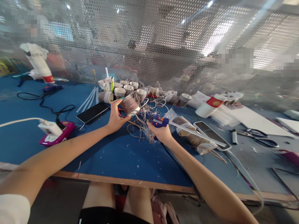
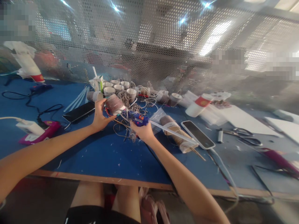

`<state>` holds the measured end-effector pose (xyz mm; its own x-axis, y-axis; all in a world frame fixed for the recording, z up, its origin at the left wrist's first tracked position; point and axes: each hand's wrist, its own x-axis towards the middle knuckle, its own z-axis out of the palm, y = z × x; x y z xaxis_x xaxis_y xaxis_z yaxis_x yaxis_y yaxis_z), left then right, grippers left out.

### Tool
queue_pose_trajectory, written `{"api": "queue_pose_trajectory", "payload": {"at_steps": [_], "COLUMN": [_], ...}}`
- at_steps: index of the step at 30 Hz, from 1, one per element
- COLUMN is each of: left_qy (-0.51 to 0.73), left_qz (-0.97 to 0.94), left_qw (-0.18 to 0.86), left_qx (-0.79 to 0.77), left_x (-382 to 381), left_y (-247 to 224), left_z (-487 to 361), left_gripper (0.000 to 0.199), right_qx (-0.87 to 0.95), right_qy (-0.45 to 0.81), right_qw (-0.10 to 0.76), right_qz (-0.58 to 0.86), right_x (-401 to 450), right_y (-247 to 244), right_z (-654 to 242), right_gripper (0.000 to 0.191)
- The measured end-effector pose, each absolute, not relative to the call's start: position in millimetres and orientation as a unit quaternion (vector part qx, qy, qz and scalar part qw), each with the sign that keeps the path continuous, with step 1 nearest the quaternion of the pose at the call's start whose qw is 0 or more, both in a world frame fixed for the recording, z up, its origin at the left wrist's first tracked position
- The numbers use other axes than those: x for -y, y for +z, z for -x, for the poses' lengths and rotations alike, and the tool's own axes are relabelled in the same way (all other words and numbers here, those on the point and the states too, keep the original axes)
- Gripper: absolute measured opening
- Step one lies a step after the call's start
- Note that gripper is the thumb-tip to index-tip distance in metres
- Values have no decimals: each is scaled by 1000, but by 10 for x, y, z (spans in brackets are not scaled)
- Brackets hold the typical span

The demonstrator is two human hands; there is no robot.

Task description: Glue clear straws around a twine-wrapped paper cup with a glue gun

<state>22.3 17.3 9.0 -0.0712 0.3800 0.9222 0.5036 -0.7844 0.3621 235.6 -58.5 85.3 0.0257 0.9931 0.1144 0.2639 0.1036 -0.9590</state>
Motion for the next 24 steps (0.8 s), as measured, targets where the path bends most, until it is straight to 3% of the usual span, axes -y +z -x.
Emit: {"api": "queue_pose_trajectory", "payload": {"at_steps": [19,22,24], "left_qy": [-664,-668,-662], "left_qz": [685,689,695], "left_qw": [-17,-28,-24], "left_qx": [298,281,281], "left_x": [-177,-164,-146], "left_y": [33,38,54], "left_z": [-223,-224,-225], "left_gripper": [79,81,81], "right_qx": [609,632,649], "right_qy": [336,257,138], "right_qw": [487,456,410], "right_qz": [529,571,626], "right_x": [427,374,329], "right_y": [751,750,759], "right_z": [-2490,-2547,-2625], "right_gripper": [35,32,26]}}
